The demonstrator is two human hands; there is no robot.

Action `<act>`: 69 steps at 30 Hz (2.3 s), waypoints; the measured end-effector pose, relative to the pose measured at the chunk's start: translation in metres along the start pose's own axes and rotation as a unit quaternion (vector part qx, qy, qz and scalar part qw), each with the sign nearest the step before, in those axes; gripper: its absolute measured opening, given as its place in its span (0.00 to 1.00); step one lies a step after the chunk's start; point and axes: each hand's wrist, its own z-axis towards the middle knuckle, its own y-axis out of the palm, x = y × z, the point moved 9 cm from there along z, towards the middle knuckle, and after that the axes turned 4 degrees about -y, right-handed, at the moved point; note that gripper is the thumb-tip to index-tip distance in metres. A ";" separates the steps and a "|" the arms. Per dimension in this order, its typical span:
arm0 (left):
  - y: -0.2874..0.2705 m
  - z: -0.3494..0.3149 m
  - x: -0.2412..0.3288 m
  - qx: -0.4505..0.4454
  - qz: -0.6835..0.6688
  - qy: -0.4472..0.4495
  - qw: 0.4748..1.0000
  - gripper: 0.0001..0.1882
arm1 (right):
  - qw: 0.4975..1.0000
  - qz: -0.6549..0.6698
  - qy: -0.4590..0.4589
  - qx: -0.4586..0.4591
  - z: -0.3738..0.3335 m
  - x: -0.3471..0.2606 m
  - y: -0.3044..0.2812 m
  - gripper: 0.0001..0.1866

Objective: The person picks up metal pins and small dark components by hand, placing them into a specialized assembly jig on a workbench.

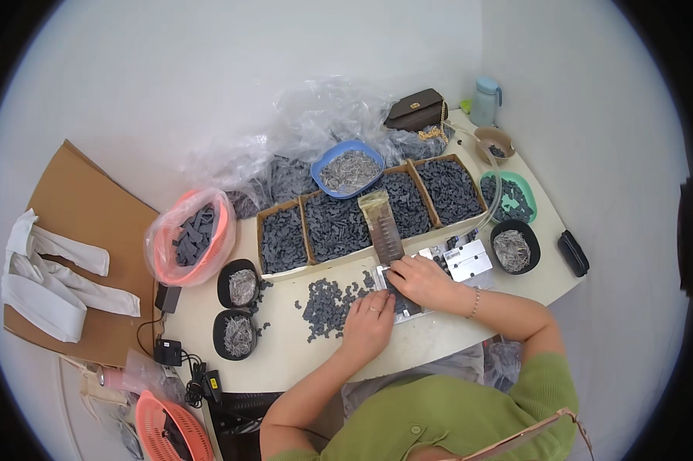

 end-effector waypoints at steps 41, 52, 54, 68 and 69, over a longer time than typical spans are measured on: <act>-0.069 -0.029 -0.058 0.075 -0.061 -0.175 0.980 0.17 | 0.994 0.049 -0.075 -0.070 -0.010 -0.030 -0.014 0.17; -0.142 -0.096 -0.139 0.174 0.064 -0.312 0.932 0.15 | 0.992 0.087 -0.054 -0.069 -0.019 -0.027 -0.006 0.18; -0.159 -0.108 -0.156 0.187 0.095 -0.332 0.920 0.15 | 0.989 0.127 -0.034 -0.071 -0.018 -0.015 -0.008 0.19; -0.158 -0.153 -0.231 0.014 0.113 -0.441 0.891 0.07 | 0.992 -0.046 -0.041 -0.114 -0.012 -0.036 0.005 0.21; -0.158 -0.152 -0.234 0.007 0.112 -0.441 0.890 0.06 | 0.996 0.040 -0.028 -0.071 -0.018 -0.023 0.003 0.21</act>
